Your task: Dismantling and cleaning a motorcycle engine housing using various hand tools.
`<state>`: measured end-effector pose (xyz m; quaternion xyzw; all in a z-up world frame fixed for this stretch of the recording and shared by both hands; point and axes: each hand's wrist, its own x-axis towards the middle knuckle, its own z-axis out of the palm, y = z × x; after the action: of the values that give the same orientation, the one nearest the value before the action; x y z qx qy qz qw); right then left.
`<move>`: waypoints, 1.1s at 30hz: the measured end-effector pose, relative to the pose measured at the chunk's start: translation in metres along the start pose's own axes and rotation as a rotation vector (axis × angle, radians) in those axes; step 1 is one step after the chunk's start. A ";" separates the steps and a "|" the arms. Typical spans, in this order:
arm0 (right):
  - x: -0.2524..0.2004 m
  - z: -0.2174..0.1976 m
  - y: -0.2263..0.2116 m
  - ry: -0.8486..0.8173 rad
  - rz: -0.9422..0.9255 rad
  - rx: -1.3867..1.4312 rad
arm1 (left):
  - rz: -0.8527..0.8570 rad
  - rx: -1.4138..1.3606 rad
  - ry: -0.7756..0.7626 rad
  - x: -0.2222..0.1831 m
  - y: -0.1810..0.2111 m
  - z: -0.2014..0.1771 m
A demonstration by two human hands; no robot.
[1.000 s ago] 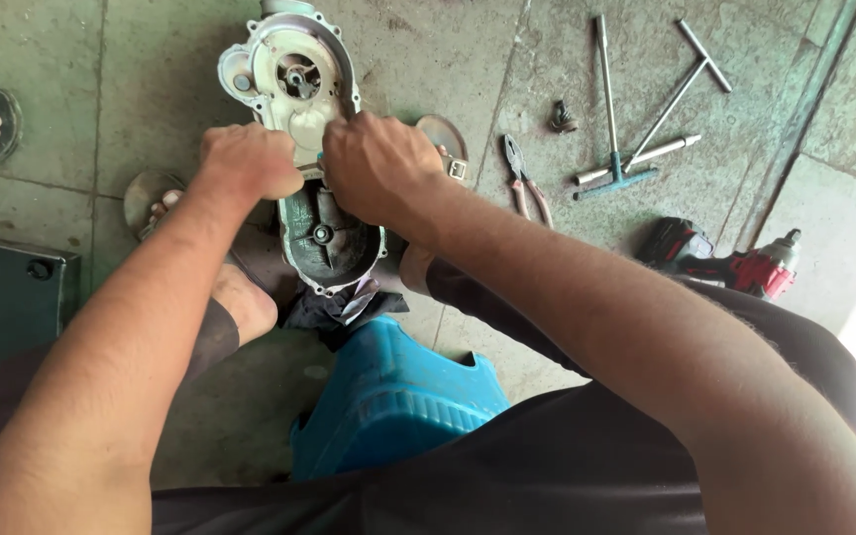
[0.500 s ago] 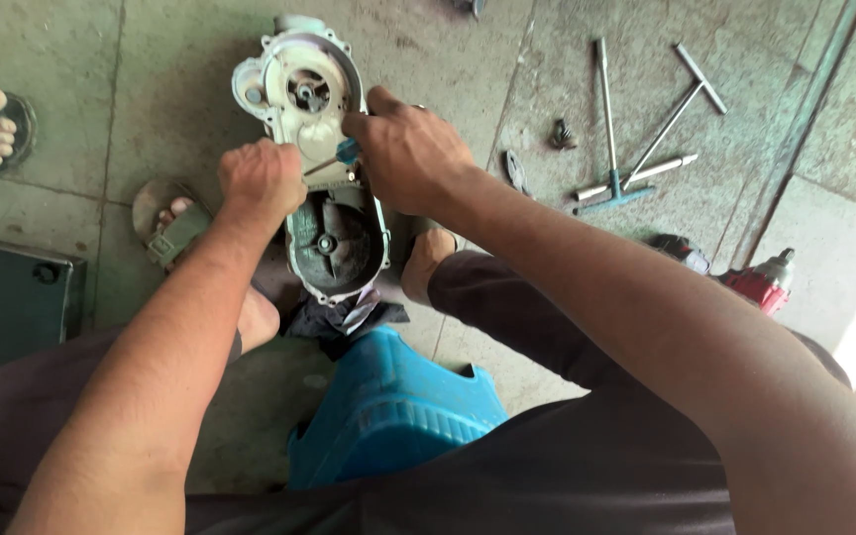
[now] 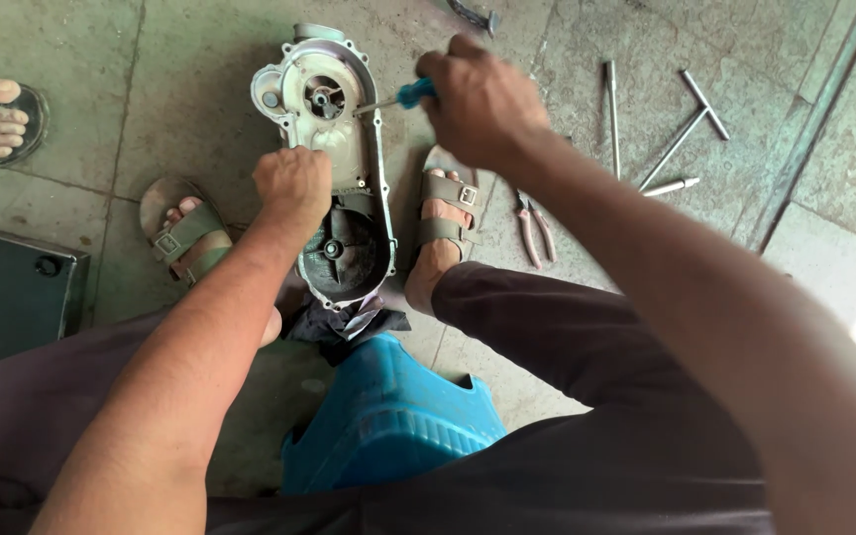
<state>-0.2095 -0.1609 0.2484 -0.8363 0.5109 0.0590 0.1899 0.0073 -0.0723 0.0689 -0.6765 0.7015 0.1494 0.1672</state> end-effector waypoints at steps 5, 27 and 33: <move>-0.003 -0.033 0.023 -0.006 -0.083 -0.104 | -0.027 -0.194 0.019 -0.015 -0.013 -0.057; -0.009 0.051 0.044 0.211 0.192 0.468 | -0.365 -0.887 0.643 -0.005 -0.114 0.032; -0.009 0.050 0.047 0.228 0.127 0.441 | -0.291 -1.068 0.853 0.010 -0.086 0.034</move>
<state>-0.2501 -0.1535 0.1932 -0.7421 0.5811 -0.1368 0.3047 0.0938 -0.0696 0.0351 -0.7527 0.4389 0.1710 -0.4600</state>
